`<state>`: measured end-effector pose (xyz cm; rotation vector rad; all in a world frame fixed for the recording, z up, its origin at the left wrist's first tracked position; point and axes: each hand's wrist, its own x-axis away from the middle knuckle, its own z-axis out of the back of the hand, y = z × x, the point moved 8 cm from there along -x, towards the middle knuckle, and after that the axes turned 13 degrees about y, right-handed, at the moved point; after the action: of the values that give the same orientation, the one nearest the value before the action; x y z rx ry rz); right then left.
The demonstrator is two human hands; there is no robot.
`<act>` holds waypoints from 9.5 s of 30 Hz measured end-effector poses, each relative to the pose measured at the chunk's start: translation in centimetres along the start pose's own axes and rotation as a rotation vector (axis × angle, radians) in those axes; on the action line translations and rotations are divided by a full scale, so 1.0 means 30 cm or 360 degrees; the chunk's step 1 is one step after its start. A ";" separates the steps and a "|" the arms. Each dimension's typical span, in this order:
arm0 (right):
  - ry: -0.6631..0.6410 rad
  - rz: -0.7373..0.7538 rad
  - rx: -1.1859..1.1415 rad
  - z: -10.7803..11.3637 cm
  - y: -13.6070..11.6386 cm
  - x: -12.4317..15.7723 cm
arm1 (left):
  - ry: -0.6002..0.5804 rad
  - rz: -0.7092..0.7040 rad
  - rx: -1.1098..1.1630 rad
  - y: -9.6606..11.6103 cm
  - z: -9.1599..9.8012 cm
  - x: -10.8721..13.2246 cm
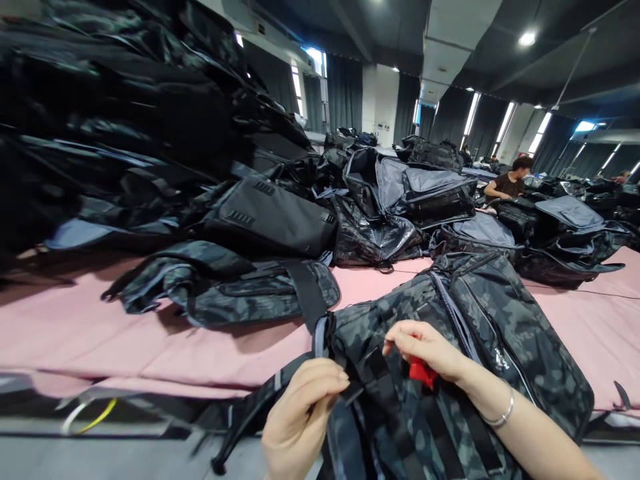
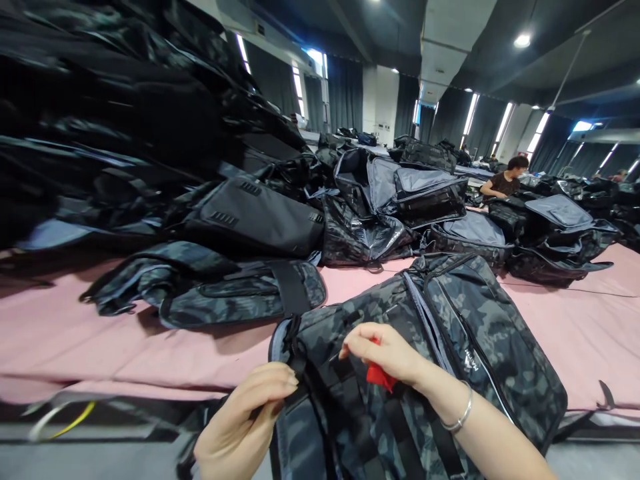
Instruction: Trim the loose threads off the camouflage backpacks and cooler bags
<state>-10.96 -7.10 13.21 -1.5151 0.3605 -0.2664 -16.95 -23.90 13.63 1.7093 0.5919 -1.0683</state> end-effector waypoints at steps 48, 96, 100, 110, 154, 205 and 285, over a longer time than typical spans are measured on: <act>0.0675 0.1407 0.1272 -0.030 -0.107 0.124 | 0.0004 0.0842 -0.0565 -0.039 -0.008 -0.033; 0.0791 0.0205 -0.0077 0.322 0.016 0.279 | -0.0664 0.0350 -0.0560 -0.259 -0.366 -0.196; 0.1183 0.0132 0.0285 0.439 0.172 0.496 | -0.0637 0.0168 -0.0834 -0.270 -0.374 -0.227; 0.1582 0.0258 0.0383 0.471 0.328 0.432 | -0.1684 0.0850 -0.0727 -0.106 -0.472 0.205; 0.1358 0.0989 0.1328 0.196 0.085 0.468 | -0.0402 0.1649 -0.0095 -0.079 -0.317 0.219; 0.1385 0.1084 0.1107 0.155 0.049 0.436 | -0.0240 0.1824 -0.0010 -0.111 -0.279 0.249; 0.0744 0.0556 0.1258 0.274 -0.006 0.458 | -0.1203 0.0791 -0.0013 0.011 -0.405 0.186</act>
<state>4.89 -4.89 12.65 -0.5857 0.7752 -0.4233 -9.33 -13.40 10.38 1.2077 -0.2945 -1.2160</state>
